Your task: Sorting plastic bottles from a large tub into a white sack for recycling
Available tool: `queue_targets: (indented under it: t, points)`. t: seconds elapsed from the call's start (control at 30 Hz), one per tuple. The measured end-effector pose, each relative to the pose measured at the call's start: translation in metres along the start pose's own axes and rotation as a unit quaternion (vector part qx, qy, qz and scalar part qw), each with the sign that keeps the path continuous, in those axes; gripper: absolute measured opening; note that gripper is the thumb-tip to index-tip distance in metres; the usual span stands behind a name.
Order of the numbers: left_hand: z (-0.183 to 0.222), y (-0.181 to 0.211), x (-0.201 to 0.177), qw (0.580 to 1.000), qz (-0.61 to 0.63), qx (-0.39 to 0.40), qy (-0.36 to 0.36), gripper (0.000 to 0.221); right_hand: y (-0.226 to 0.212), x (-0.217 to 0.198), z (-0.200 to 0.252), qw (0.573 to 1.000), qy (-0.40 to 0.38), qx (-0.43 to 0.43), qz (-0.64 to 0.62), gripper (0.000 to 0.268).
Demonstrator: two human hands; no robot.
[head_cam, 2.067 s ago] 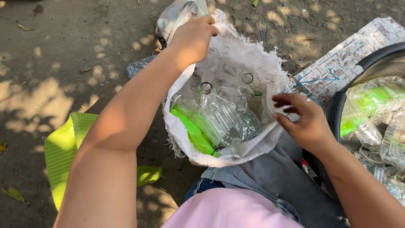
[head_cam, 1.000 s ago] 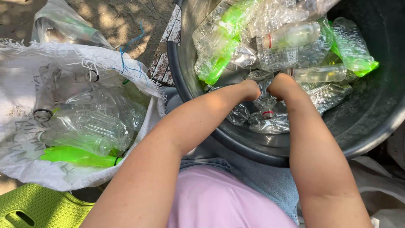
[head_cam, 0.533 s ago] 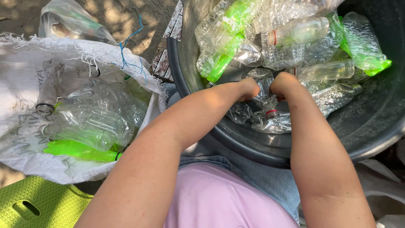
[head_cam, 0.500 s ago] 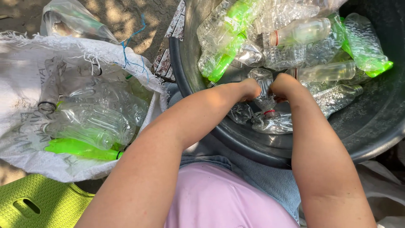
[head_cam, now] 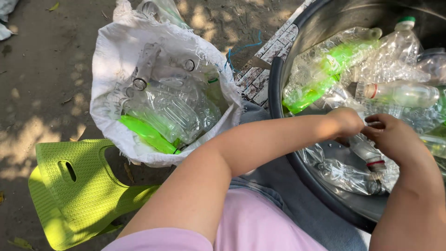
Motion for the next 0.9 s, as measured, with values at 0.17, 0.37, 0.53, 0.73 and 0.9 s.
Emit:
queue_targets:
  t: [0.17,0.37,0.53,0.73,0.9]
  points:
    - [0.122,0.005,-0.099,0.982,0.145,0.06,0.105,0.084,-0.115,-0.014,0.126,0.953,0.15,-0.259,-0.042,0.043]
    - [0.275,-0.069,-0.197,0.937,0.22,0.015,0.271,0.093,-0.25,0.074,0.156,0.936,-0.031,-0.328,-0.12,0.045]
    - [0.337,-0.194,-0.232,0.887,0.316,-0.07,0.329,0.092,-0.305,0.187,0.112,0.902,-0.242,-0.269,-0.235,0.04]
    - [0.385,-0.259,-0.276,0.848,0.254,-0.144,0.443,0.085,-0.309,0.252,0.085,0.836,-0.335,-0.176,-0.396,0.054]
    - [0.395,-0.232,-0.274,0.871,0.158,-0.177,0.43,0.069,-0.259,0.207,0.109,0.885,-0.326,-0.199,-0.265,0.045]
Point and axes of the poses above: each hand's wrist, its own z-axis away from the middle knuckle, its own x-axis out of the palm, y = z × x, the point moved 8 cm from there along -z, towards the middle knuckle, and after that the axes turned 15 degrees about -z, right-handed, at the moved point
